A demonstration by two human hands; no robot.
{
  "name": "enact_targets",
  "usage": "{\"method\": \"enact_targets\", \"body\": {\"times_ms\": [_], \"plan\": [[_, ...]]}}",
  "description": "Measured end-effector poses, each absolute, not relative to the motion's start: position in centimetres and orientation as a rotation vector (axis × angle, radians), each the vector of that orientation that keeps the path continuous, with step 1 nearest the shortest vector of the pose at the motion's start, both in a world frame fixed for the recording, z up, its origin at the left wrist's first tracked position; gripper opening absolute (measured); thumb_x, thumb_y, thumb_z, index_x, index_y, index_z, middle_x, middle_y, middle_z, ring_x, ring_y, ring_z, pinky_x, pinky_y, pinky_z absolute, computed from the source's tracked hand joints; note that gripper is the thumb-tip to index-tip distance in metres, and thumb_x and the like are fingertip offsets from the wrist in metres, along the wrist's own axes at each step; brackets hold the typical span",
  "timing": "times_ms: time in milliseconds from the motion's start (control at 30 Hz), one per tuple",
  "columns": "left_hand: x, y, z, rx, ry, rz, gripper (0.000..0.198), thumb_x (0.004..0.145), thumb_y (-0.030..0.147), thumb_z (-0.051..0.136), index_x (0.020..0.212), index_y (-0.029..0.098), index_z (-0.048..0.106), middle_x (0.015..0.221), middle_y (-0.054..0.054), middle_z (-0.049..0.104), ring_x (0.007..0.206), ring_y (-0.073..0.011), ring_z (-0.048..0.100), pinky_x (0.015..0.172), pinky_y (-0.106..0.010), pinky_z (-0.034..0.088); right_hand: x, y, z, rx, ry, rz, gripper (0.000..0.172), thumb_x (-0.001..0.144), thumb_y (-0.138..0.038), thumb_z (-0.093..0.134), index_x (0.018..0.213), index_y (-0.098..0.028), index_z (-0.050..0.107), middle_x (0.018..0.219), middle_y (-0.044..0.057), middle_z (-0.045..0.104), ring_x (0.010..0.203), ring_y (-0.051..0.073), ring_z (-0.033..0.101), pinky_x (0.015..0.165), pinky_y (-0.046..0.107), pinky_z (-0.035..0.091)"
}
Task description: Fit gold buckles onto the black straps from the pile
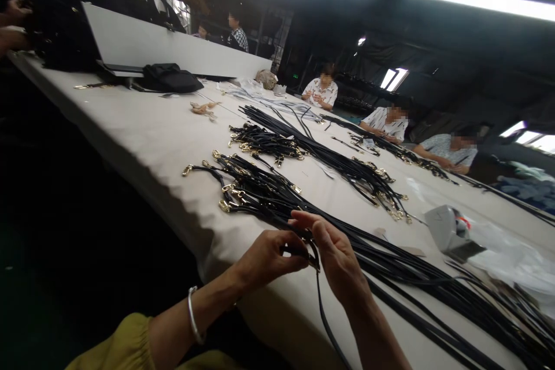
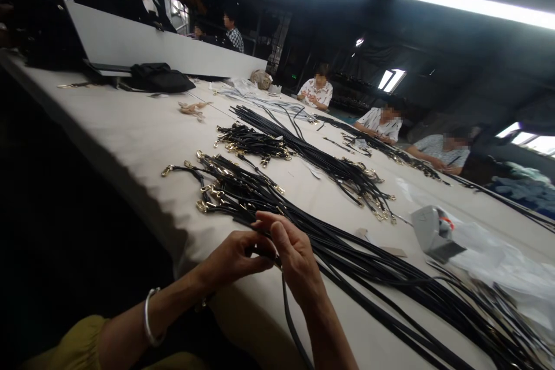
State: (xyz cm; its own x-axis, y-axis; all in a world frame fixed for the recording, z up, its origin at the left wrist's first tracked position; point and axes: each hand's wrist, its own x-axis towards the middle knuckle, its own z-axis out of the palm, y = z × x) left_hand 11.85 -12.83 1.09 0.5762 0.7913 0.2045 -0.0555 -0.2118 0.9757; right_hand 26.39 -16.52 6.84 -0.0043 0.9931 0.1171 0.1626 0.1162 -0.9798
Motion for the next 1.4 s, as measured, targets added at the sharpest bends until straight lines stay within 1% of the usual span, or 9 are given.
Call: {"method": "enact_targets", "body": {"times_ms": [100, 200, 367, 467, 567, 833, 1033, 1233, 1400], "plan": [[11.6, -13.1, 1.0, 1.639, 0.63, 0.905, 0.012, 0.077, 0.018, 0.068, 0.088, 0.015, 0.073, 0.08, -0.002, 0.069, 0.071, -0.0151, 0.059, 0.062, -0.023, 0.042, 26.1, -16.3, 7.8, -1.233, -1.389, 1.157, 0.039, 0.085, -0.055, 0.061, 0.103, -0.022, 0.073, 0.08, 0.004, 0.069, 0.078, 0.021, 0.064, 0.073, 0.03, 0.051], [11.1, -13.0, 0.6, 1.565, 0.636, 0.918, 0.014, 0.075, 0.016, 0.069, 0.089, 0.014, 0.074, 0.085, -0.003, 0.07, 0.076, -0.0164, 0.061, 0.068, -0.024, 0.045, 27.5, -16.4, 7.3, -1.315, -1.491, 1.049, 0.032, 0.083, -0.051, 0.066, 0.081, -0.02, 0.072, 0.075, 0.002, 0.063, 0.072, 0.018, 0.057, 0.068, 0.028, 0.046], [10.6, -12.8, -0.2, 1.183, 0.571, 0.916, 0.02, 0.071, 0.018, 0.075, 0.09, 0.012, 0.071, 0.084, -0.005, 0.071, 0.078, -0.0176, 0.064, 0.074, -0.027, 0.049, 31.0, -17.5, 6.0, -1.491, -1.569, 0.713, 0.036, 0.08, -0.049, 0.069, 0.061, -0.02, 0.06, 0.09, 0.006, 0.063, 0.091, 0.023, 0.057, 0.084, 0.033, 0.043], [10.6, -12.6, -0.2, 1.06, 0.487, 0.936, 0.02, 0.071, 0.018, 0.076, 0.089, 0.011, 0.068, 0.078, -0.006, 0.071, 0.073, -0.0167, 0.064, 0.072, -0.028, 0.051, 32.0, -18.3, 5.8, -1.601, -1.598, 0.735, 0.035, 0.081, -0.049, 0.067, 0.063, -0.02, 0.062, 0.114, 0.007, 0.062, 0.108, 0.027, 0.056, 0.098, 0.037, 0.037], [10.7, -12.6, -0.2, 1.039, 0.451, 0.942, 0.021, 0.071, 0.018, 0.078, 0.088, 0.011, 0.068, 0.079, -0.007, 0.072, 0.074, -0.0166, 0.065, 0.072, -0.028, 0.052, 32.2, -18.6, 5.6, -1.628, -1.605, 0.771, 0.036, 0.082, -0.051, 0.066, 0.064, -0.02, 0.063, 0.119, 0.008, 0.062, 0.109, 0.029, 0.056, 0.101, 0.04, 0.035], [10.8, -13.1, -1.2, 1.174, 0.463, 0.914, 0.025, 0.074, 0.024, 0.08, 0.093, 0.012, 0.07, 0.092, -0.009, 0.072, 0.087, -0.0209, 0.067, 0.08, -0.031, 0.052, 31.2, -17.5, 5.6, -1.577, -1.534, 0.97, 0.038, 0.078, -0.049, 0.071, 0.059, -0.018, 0.06, 0.111, 0.008, 0.065, 0.1, 0.027, 0.06, 0.09, 0.036, 0.043], [11.1, -13.1, -1.3, 1.375, 0.595, 0.963, 0.021, 0.072, 0.024, 0.081, 0.088, 0.015, 0.073, 0.082, -0.004, 0.069, 0.075, -0.0151, 0.061, 0.069, -0.023, 0.047, 28.9, -17.1, 3.6, -1.413, -1.53, 1.131, 0.036, 0.085, -0.047, 0.064, 0.066, -0.018, 0.059, 0.1, 0.007, 0.066, 0.092, 0.023, 0.06, 0.081, 0.032, 0.046], [10.5, -12.7, -1.1, 1.37, 0.621, 0.831, 0.025, 0.077, 0.034, 0.073, 0.094, 0.016, 0.075, 0.084, -0.005, 0.069, 0.073, -0.0157, 0.06, 0.067, -0.024, 0.048, 29.0, -17.5, 3.0, -1.609, -1.731, 0.794, 0.023, 0.082, -0.044, 0.068, 0.079, -0.022, 0.061, 0.095, 0.003, 0.068, 0.093, 0.023, 0.061, 0.082, 0.032, 0.045], [10.8, -12.4, -1.3, 1.143, 0.492, 0.794, 0.032, 0.079, 0.035, 0.071, 0.1, 0.013, 0.061, 0.074, -0.002, 0.064, 0.067, -0.0138, 0.06, 0.066, -0.025, 0.047, 29.1, -17.7, 4.4, -1.609, -1.962, 0.558, 0.025, 0.076, -0.04, 0.077, 0.098, -0.029, 0.07, 0.093, 0.002, 0.071, 0.089, 0.025, 0.064, 0.082, 0.034, 0.047]]}}
